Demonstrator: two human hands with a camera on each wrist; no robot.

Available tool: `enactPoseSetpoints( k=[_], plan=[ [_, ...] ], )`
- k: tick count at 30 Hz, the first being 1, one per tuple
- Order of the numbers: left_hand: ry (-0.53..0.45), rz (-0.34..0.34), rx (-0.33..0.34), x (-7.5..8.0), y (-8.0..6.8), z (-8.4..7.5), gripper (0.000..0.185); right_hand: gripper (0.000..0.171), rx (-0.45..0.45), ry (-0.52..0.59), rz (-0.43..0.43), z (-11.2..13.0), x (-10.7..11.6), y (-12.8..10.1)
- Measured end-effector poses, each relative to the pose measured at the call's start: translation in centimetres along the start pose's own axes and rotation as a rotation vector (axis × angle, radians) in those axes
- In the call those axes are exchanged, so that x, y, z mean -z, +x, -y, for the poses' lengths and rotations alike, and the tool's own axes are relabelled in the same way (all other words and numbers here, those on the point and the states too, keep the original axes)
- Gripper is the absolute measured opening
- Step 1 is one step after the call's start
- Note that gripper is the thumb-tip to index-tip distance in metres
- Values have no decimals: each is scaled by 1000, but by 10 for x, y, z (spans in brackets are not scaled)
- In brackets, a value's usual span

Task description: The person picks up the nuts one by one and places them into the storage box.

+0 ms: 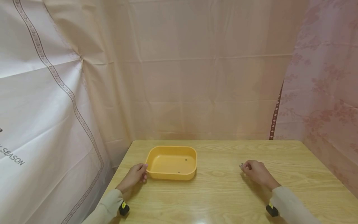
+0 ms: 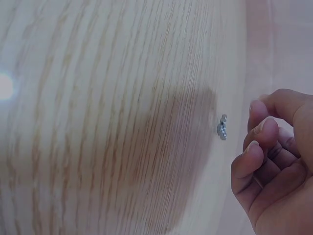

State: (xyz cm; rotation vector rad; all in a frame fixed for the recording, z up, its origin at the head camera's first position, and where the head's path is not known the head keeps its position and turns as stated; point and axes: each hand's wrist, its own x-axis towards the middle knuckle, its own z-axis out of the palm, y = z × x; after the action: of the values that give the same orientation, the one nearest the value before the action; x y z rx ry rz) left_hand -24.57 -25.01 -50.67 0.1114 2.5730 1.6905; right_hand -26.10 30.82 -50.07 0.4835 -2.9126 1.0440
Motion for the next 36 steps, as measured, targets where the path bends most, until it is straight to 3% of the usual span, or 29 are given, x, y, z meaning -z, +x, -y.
enactPoseSetpoints(
  k=[19, 36],
  plan=[
    [-29, 15, -1, 0, 0, -1, 36, 24, -9, 27, 7, 19, -6, 4],
    [-67, 23, 5, 0, 1, 2, 37, 21, 41, 35, -4, 29, -13, 10]
  ],
)
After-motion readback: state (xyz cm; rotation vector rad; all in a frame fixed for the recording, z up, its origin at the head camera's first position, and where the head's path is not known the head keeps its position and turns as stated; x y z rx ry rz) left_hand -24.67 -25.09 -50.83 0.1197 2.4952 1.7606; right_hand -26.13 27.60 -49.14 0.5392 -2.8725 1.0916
